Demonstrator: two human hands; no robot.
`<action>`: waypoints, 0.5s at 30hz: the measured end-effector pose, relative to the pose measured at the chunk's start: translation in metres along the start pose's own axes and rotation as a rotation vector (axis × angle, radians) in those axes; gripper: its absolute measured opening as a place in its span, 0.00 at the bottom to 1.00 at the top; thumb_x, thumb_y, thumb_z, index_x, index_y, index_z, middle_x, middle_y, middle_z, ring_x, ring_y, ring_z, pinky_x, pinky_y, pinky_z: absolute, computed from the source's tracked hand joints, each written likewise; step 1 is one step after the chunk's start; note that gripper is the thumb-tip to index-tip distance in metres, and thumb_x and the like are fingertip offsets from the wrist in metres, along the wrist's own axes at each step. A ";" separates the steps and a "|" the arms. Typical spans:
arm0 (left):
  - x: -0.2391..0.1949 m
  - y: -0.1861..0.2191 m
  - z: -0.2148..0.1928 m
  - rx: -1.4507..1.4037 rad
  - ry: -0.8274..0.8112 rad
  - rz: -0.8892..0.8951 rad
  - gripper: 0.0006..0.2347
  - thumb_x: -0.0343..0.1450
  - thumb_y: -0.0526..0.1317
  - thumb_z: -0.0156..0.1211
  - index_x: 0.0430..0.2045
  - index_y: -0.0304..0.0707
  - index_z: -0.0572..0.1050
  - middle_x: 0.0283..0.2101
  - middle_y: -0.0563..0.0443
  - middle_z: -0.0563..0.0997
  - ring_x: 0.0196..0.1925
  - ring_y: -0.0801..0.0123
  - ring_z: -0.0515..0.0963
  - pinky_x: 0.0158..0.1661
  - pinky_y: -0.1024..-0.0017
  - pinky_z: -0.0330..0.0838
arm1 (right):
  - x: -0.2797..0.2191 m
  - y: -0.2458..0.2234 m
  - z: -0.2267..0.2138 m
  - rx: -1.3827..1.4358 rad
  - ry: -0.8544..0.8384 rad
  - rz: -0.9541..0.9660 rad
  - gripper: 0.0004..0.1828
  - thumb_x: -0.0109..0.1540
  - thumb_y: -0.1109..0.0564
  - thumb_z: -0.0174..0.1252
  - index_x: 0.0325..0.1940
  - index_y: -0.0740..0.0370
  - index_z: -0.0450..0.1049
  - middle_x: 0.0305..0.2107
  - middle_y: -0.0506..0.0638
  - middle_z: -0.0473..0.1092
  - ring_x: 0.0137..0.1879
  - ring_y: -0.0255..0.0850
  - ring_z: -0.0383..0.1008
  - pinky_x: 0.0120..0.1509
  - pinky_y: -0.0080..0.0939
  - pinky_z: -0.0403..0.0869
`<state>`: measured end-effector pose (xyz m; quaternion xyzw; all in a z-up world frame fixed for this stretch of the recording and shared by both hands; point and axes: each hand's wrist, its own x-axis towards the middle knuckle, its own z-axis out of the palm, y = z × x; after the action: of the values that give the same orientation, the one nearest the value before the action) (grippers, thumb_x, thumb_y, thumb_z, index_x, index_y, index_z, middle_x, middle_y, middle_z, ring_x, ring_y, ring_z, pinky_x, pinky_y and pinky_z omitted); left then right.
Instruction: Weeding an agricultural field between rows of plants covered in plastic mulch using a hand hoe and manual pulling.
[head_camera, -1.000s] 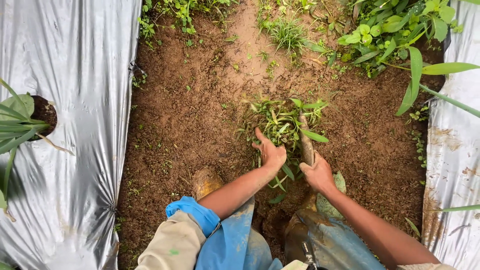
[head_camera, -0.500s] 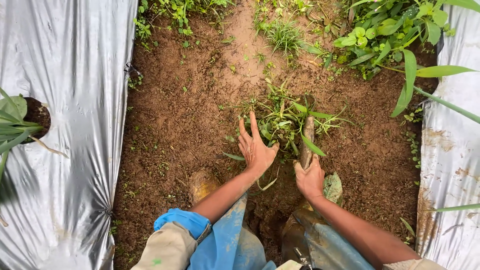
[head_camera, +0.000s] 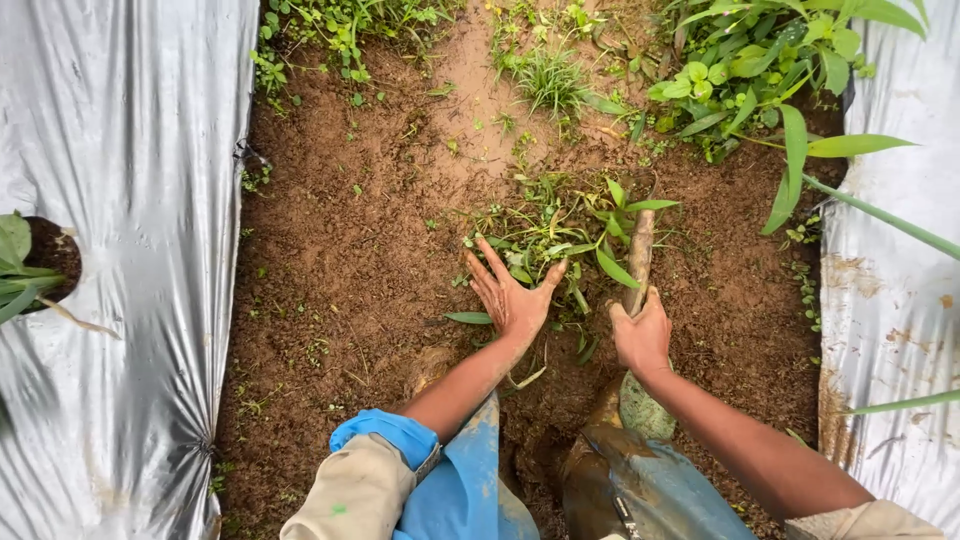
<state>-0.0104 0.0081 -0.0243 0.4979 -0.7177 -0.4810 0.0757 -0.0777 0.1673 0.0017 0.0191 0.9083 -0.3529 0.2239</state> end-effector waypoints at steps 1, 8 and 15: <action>0.002 0.001 0.003 -0.006 -0.010 0.000 0.60 0.59 0.72 0.65 0.76 0.48 0.29 0.76 0.25 0.30 0.78 0.34 0.39 0.72 0.40 0.31 | 0.005 0.001 -0.005 -0.007 0.009 0.004 0.34 0.64 0.60 0.60 0.71 0.77 0.60 0.38 0.73 0.75 0.32 0.52 0.77 0.50 0.60 0.76; 0.003 -0.001 0.008 -0.023 0.091 0.022 0.60 0.57 0.71 0.67 0.77 0.47 0.34 0.77 0.29 0.38 0.78 0.37 0.45 0.72 0.43 0.35 | 0.015 0.011 0.016 0.255 0.034 0.138 0.17 0.64 0.60 0.56 0.54 0.73 0.68 0.22 0.58 0.71 0.20 0.43 0.72 0.21 0.45 0.75; 0.001 -0.010 0.017 -0.038 0.145 0.054 0.60 0.55 0.68 0.71 0.77 0.43 0.37 0.76 0.27 0.40 0.77 0.35 0.48 0.72 0.42 0.37 | -0.003 -0.028 0.058 0.523 -0.054 0.215 0.10 0.63 0.64 0.50 0.48 0.62 0.67 0.21 0.50 0.65 0.17 0.35 0.65 0.19 0.35 0.76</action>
<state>-0.0144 0.0167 -0.0413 0.5105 -0.7141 -0.4550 0.1498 -0.0576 0.1087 -0.0171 0.1629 0.7727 -0.5500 0.2718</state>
